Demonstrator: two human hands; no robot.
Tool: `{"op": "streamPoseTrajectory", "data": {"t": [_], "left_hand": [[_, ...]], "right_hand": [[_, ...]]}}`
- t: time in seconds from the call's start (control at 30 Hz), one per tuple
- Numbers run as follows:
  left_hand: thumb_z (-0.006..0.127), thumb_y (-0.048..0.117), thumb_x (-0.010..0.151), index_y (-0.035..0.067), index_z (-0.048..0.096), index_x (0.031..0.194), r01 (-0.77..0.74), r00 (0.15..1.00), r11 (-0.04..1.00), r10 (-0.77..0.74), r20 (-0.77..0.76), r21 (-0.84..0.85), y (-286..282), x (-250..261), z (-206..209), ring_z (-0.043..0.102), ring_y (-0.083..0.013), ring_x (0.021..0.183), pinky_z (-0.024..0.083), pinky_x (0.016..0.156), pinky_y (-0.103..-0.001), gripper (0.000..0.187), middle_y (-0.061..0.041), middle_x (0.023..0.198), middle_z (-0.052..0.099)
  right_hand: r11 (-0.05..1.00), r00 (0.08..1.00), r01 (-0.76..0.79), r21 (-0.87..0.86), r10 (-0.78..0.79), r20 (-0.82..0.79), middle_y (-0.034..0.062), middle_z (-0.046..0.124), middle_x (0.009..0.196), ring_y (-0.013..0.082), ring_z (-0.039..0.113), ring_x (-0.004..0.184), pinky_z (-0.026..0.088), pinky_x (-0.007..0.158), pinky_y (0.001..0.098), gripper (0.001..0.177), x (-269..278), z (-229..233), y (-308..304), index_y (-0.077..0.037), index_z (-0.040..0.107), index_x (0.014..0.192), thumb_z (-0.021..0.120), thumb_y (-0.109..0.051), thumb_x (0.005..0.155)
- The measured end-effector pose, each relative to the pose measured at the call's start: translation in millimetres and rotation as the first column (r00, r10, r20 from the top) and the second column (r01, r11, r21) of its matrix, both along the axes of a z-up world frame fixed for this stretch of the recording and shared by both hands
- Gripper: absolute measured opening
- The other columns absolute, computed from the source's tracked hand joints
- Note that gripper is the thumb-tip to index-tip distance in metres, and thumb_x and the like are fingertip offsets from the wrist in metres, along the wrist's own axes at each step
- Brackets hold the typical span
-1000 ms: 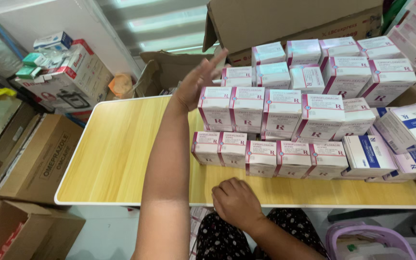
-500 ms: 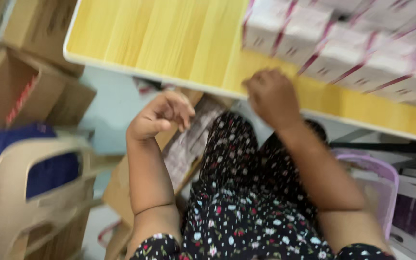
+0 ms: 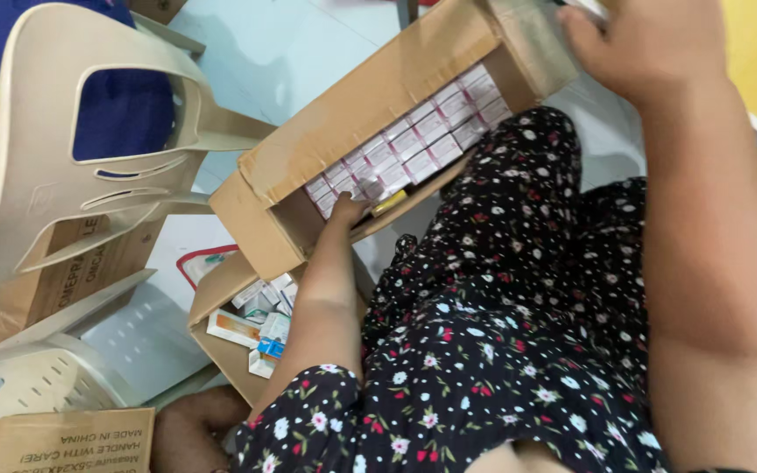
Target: The person sits on the floor and repeatedly takes small white boxes from a large cardboard carton. They open each box to reveal a blister pack, then place the box on a nearby table, stacking them in rows.
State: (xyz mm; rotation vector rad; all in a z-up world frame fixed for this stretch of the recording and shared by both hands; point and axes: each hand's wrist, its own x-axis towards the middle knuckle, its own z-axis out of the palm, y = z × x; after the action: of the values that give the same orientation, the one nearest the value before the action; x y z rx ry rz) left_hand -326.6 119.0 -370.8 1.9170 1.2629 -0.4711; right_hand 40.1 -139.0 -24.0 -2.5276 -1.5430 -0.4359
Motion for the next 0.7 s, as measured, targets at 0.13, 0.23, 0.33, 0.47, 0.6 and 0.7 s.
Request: {"op": "streamPoseTrajectory", "data": {"t": [0.13, 0.23, 0.33, 0.47, 0.6, 0.7], "left_hand": [[0.081, 0.045, 0.073, -0.001, 0.052, 0.139, 0.056, 0.998, 0.998, -0.055, 0.038, -0.017, -3, 23, -20, 0.065, -0.0349, 0.119, 0.051, 0.102, -0.038, 0.086, -0.025, 0.127, 0.067], [0.077, 0.042, 0.081, 0.002, 0.055, 0.142, 0.093, 0.995, 0.991, -0.089, 0.048, -0.095, -15, 50, -45, 0.067, -0.0337, 0.124, 0.053, 0.106, -0.038, 0.076, -0.024, 0.134, 0.069], [0.075, 0.030, 0.087, 0.017, 0.036, 0.156, 0.177, 0.984, 0.981, -0.175, 0.033, -0.080, -36, 66, -65, 0.047, -0.0439, 0.136, 0.043, 0.112, -0.042, 0.080, -0.034, 0.150, 0.039], [0.071, 0.029, 0.094, 0.030, 0.011, 0.165, 0.288, 0.956, 0.956, -0.290, -0.051, -0.046, -44, 71, -62, 0.031, -0.0484, 0.146, 0.034, 0.118, -0.045, 0.094, -0.035, 0.162, 0.010], [0.068, 0.042, 0.092, 0.043, 0.000, 0.163, 0.621, 0.695, 0.771, -0.624, -0.357, -0.141, -17, 71, -24, 0.046, -0.0356, 0.144, 0.045, 0.110, -0.051, 0.099, -0.014, 0.169, 0.019], [0.070, 0.042, 0.093, 0.049, -0.003, 0.164, 0.718, 0.572, 0.681, -0.696, -0.434, -0.146, -6, 64, -7, 0.049, -0.0354, 0.141, 0.047, 0.106, -0.053, 0.102, -0.015, 0.169, 0.021]], "right_hand": [[0.994, 0.968, 0.093, -0.061, -0.076, 0.237, -0.0014, 0.066, 0.065, 0.0154, 0.061, 0.058, 0.051, 0.054, 0.0286, 0.028, 5, -16, -7, -0.018, 0.076, 0.092, 0.062, -0.043, 0.097], [0.984, 0.949, 0.155, -0.082, -0.126, 0.289, -0.0032, 0.064, 0.062, 0.0131, 0.059, 0.053, 0.049, 0.050, 0.0269, 0.029, 4, -36, -16, -0.019, 0.075, 0.088, 0.061, -0.043, 0.097], [0.983, 0.944, 0.160, -0.094, -0.124, 0.307, -0.0026, 0.064, 0.062, 0.0139, 0.059, 0.054, 0.049, 0.051, 0.0276, 0.028, 4, -53, -28, -0.018, 0.075, 0.088, 0.062, -0.042, 0.097], [0.984, 0.943, 0.144, -0.108, -0.104, 0.315, -0.0019, 0.064, 0.063, 0.0149, 0.060, 0.055, 0.050, 0.052, 0.0284, 0.028, 5, -66, -36, -0.018, 0.075, 0.088, 0.063, -0.041, 0.098], [0.985, 0.945, 0.130, -0.110, -0.089, 0.314, -0.0012, 0.064, 0.064, 0.0159, 0.060, 0.056, 0.050, 0.052, 0.0293, 0.027, 2, -73, -38, -0.017, 0.075, 0.089, 0.064, -0.040, 0.098], [0.986, 0.947, 0.120, -0.112, -0.080, 0.311, -0.0006, 0.065, 0.065, 0.0166, 0.060, 0.057, 0.050, 0.053, 0.0300, 0.027, -3, -78, -42, -0.016, 0.075, 0.089, 0.064, -0.039, 0.098]]}}
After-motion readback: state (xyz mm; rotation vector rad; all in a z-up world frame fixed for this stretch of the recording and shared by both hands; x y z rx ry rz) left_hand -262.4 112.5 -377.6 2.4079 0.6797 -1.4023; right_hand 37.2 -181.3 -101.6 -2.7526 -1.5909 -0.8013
